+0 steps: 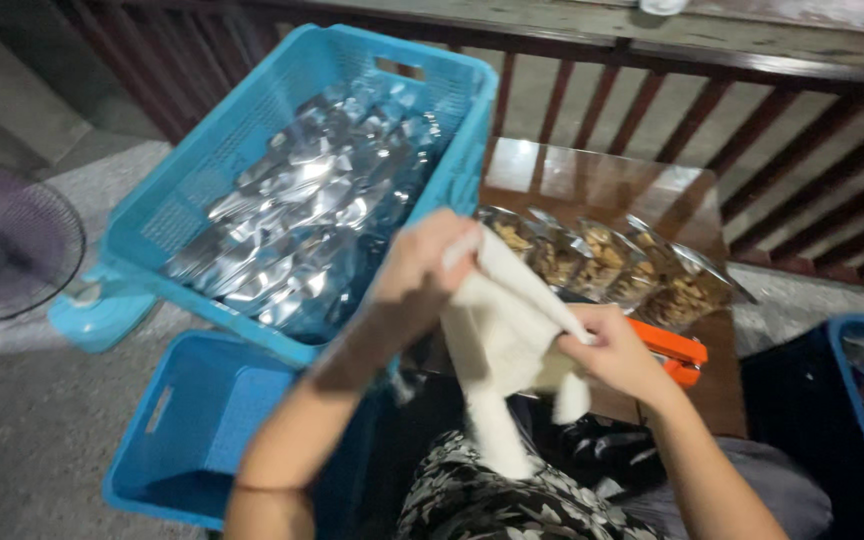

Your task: The person packs snacks into foil bags, wipes the bags with a cloth, and staples them shut using a stapler. The sealed bags are then placed into a blue crate.

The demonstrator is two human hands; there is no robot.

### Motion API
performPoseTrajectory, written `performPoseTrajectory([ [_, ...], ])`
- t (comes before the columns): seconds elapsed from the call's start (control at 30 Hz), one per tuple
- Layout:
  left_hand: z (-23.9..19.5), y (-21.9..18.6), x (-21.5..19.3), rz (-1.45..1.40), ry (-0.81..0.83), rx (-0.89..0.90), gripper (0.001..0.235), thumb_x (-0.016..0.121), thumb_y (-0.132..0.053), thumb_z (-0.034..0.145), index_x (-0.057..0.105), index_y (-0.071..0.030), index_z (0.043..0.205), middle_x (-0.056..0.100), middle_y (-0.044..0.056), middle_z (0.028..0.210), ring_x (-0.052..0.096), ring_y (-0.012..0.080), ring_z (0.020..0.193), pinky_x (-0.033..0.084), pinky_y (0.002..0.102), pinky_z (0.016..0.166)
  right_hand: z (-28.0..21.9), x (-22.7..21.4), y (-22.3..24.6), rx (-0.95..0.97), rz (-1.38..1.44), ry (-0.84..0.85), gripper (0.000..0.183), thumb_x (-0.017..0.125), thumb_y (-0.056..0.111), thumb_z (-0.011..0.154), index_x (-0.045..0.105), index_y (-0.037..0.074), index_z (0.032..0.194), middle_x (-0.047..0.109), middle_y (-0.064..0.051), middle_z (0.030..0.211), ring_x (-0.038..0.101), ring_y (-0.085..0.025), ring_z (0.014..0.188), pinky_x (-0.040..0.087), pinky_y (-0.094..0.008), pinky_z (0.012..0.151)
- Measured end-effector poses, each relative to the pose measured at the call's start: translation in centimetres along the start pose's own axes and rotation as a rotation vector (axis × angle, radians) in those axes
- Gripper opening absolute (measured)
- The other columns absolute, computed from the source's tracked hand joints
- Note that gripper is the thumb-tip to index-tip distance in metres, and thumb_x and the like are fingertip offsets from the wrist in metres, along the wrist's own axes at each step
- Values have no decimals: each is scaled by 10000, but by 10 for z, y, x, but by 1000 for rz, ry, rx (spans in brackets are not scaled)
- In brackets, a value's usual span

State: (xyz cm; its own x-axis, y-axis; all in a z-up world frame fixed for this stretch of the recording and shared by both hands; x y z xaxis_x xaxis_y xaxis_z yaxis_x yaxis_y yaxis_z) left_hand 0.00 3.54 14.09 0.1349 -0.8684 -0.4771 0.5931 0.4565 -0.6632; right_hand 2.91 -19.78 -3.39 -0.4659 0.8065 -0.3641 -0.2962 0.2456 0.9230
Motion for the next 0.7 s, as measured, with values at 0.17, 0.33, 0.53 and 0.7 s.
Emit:
performPoseTrajectory([
  [0.17,26,83,-53,240,88,-309,303,707,-322,931,671,-21,929,681,208,844,684,364,807,518,437,745,21,-2,-8,72,778,-87,371,659,75,855,714,-95,1180,728,-214,1189,674,-320,1088,497,-429,983],
  [0.33,-25,169,-74,477,326,-561,451,702,-492,898,692,-45,957,729,211,898,700,381,891,516,497,783,57,31,37,366,1189,-239,554,480,339,958,576,-8,1379,672,-188,1303,647,-359,1169,467,-483,1074],
  [0.53,-109,275,-69,722,661,-726,547,831,-511,756,766,-46,1037,713,227,1086,682,396,1047,534,495,886,97,74,88,226,1378,-59,538,439,364,1003,610,-19,1340,689,-218,1268,666,-403,1141,491,-505,1054],
  [0.7,-123,300,-59,711,704,-857,405,830,-346,715,792,-119,1048,744,171,1109,713,368,1059,569,480,880,121,107,61,203,1332,57,482,498,192,967,571,-82,1356,666,-245,1285,661,-401,1162,499,-509,1090],
])
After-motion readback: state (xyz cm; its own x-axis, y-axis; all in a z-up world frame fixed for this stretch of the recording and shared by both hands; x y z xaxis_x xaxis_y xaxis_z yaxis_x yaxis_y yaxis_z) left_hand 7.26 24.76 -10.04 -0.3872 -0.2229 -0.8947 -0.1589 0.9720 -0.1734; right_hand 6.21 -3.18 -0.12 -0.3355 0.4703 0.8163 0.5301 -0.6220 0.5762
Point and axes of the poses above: each hand's wrist, its own z-axis towards the middle knuckle, its own x-axis out of the palm, y = z × x, the point moved 10 cm from there along z, towards the middle knuckle
